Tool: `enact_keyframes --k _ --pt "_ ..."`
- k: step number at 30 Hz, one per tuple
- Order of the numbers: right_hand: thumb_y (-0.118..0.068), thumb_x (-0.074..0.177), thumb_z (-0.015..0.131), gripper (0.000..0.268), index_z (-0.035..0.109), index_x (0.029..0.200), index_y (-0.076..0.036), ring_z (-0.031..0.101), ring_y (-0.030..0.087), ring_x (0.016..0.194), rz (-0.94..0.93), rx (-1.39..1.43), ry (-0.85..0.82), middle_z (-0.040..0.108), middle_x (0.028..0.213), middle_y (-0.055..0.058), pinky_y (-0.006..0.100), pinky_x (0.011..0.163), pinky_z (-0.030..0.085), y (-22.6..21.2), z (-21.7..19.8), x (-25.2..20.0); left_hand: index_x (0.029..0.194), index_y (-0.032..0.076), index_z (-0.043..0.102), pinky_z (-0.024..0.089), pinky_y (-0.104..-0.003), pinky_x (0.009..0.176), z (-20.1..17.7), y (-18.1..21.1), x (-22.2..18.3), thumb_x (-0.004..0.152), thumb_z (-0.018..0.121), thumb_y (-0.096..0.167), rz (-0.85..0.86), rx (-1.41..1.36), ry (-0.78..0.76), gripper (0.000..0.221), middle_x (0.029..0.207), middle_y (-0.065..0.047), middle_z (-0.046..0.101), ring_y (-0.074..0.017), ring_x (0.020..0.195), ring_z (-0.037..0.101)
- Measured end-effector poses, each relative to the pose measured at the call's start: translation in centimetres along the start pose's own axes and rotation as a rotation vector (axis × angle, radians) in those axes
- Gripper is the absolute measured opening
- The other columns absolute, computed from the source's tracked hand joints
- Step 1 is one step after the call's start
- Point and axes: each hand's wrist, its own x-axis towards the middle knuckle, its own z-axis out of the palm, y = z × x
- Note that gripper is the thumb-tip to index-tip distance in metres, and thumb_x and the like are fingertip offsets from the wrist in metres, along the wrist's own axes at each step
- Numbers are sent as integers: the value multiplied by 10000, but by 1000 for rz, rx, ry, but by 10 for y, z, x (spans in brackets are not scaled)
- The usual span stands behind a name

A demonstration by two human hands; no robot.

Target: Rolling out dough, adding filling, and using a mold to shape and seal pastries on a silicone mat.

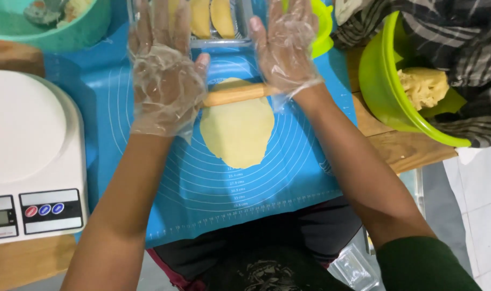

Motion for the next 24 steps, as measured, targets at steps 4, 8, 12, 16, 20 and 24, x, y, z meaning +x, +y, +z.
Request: enact_keyframes --k 4,8,12,16,20,24 --pt "-515 1083 225 677 519 1426 -11 365 511 1321 -87 -172 207 426 1419 358 674 976 318 1 0 -7 1695 121 99 61 -544 1337 -27 18 0 1224 394 469 -141 37 -271 656 1723 -193 53 -386 1596 32" --pt "-519 1110 250 710 508 1484 27 311 517 1405 -76 -199 218 372 1489 381 658 1085 263 14 16 -14 1698 102 136 77 -520 1343 -33 27 -11 1182 288 479 -144 42 -248 657 1719 -178 75 -356 1596 46" --pt "-504 1074 179 742 340 1563 29 107 512 1473 18 -66 -39 178 1582 363 707 1146 25 -9 -18 -32 1701 127 179 91 -487 1357 -30 34 -30 1148 232 527 -170 41 -175 684 1730 -122 109 -305 1621 91" --pt "-582 1034 68 798 197 1625 -62 -2 457 1529 7 -91 -106 86 1648 308 704 1117 -141 -18 -32 -51 1697 140 25 10 -424 1335 -48 55 -29 1175 156 428 -221 158 -408 610 1750 -106 -12 -286 1636 -1" --pt "-501 1145 187 615 147 1689 -216 -18 334 1600 -35 -147 -21 32 1727 138 690 1222 -82 -6 -21 -67 1677 123 -1 -38 -423 1290 -53 70 -36 1166 125 377 -302 154 -511 584 1739 -91 -34 -272 1611 -32" --pt "-516 1143 150 635 94 1690 -199 -47 393 1601 -86 -38 -54 -36 1719 146 746 1246 -10 0 -26 -77 1668 104 45 -2 -427 1294 -25 65 -65 1179 161 385 -241 159 -418 576 1731 -112 18 -293 1596 6"
